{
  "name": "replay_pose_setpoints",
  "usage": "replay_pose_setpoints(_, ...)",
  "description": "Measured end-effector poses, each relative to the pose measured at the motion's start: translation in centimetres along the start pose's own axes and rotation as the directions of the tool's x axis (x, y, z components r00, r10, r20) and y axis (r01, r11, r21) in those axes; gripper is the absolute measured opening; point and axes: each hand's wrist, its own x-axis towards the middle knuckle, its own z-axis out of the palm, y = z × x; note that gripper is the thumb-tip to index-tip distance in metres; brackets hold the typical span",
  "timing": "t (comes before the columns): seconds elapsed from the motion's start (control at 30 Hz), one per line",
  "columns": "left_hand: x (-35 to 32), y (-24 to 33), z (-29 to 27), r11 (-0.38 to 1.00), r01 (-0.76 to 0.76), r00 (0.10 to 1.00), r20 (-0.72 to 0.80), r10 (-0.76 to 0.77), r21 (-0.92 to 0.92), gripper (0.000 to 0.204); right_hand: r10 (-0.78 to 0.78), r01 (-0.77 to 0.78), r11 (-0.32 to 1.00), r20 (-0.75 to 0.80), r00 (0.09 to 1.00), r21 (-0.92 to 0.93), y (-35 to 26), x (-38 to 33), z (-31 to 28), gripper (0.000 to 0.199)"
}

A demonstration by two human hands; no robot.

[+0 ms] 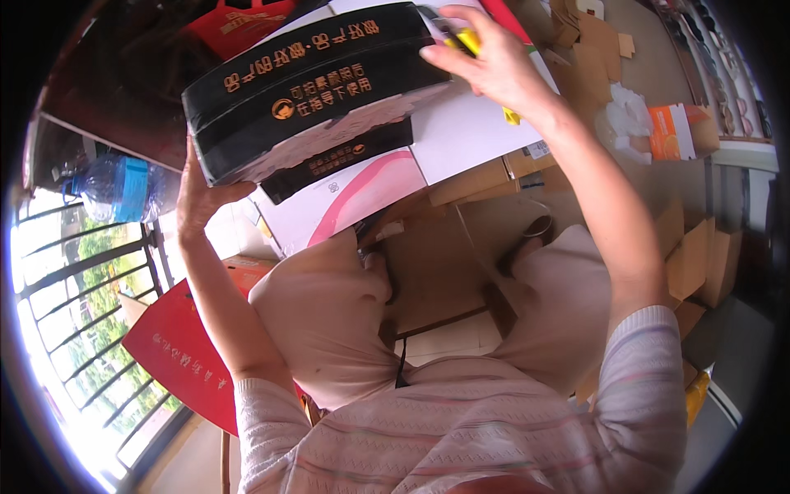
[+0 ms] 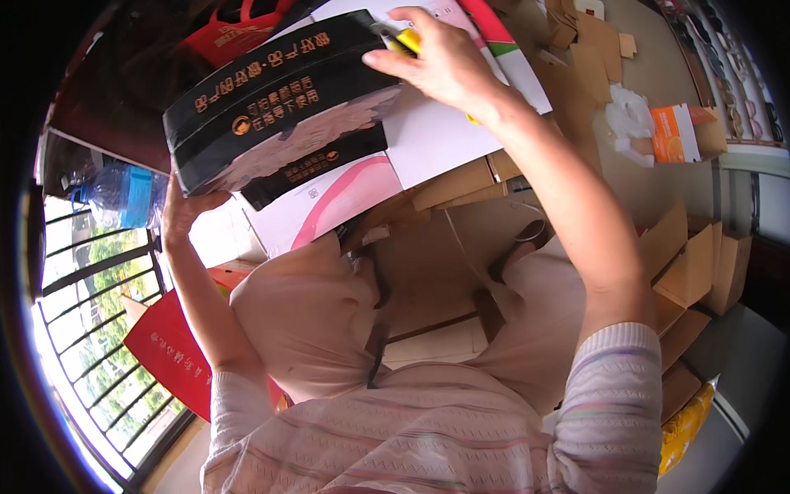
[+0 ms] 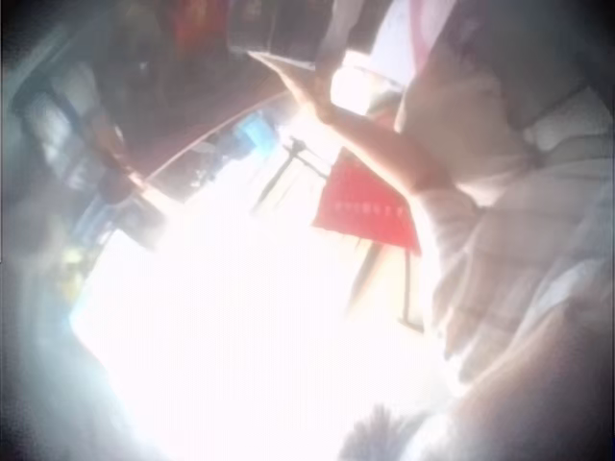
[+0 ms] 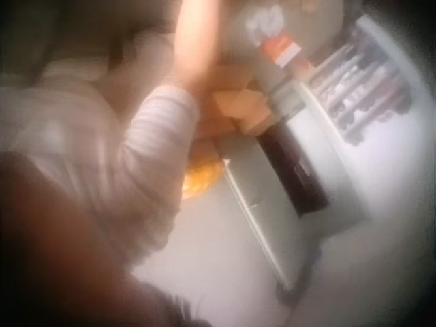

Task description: The person uses a utility knife to open and flatten cardboard boxes, then opens a smaller black box by cutting the sealing tape.

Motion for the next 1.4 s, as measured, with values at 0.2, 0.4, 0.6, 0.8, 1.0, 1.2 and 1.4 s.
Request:
replay_pose_setpoints(0.2,-2.4,-2.9,-2.4,0.961,0.034,0.975,0.221,0.029,-0.274,0.118,-0.024,0.058,0.980,0.176,0.984,-0.189,-1.4,0.6,3.0,0.065)
replay_pose_setpoints(0.4,0.4,1.5,1.6,0.832,-0.108,0.931,-0.239,0.277,0.544,0.103,-0.009,0.057,0.959,0.172,0.985,-0.279,-2.0,-0.2,3.4,0.066)
replay_pose_setpoints(0.6,0.4,5.8,10.9,0.377,-0.030,0.943,-0.099,0.318,0.926,0.109,0.235,-0.181,0.964,0.300,0.925,-0.195,-4.4,-0.1,2.9,0.065)
replay_pose_setpoints(0.8,0.7,4.2,9.5,0.433,-0.091,0.910,-0.102,0.402,0.897,0.105,0.428,-0.521,0.822,0.356,0.831,0.229,-1.6,0.0,-0.8,0.039)
replay_pose_setpoints(1.0,1.0,2.3,8.5,0.430,-0.076,0.931,-0.091,0.354,0.900,0.112,0.459,-0.639,0.744,0.547,0.700,0.193,-1.4,0.7,0.8,0.045)
replay_pose_setpoints(1.2,1.0,1.4,8.0,0.431,-0.065,0.936,-0.096,0.340,0.900,0.112,0.402,-0.597,0.788,0.608,0.684,0.151,-1.4,2.3,2.3,0.049)
replay_pose_setpoints(1.4,1.1,0.9,8.2,0.480,-0.093,0.914,-0.117,0.389,0.873,0.109,0.374,-0.585,0.799,0.645,0.666,0.141,-1.6,3.1,2.8,0.053)
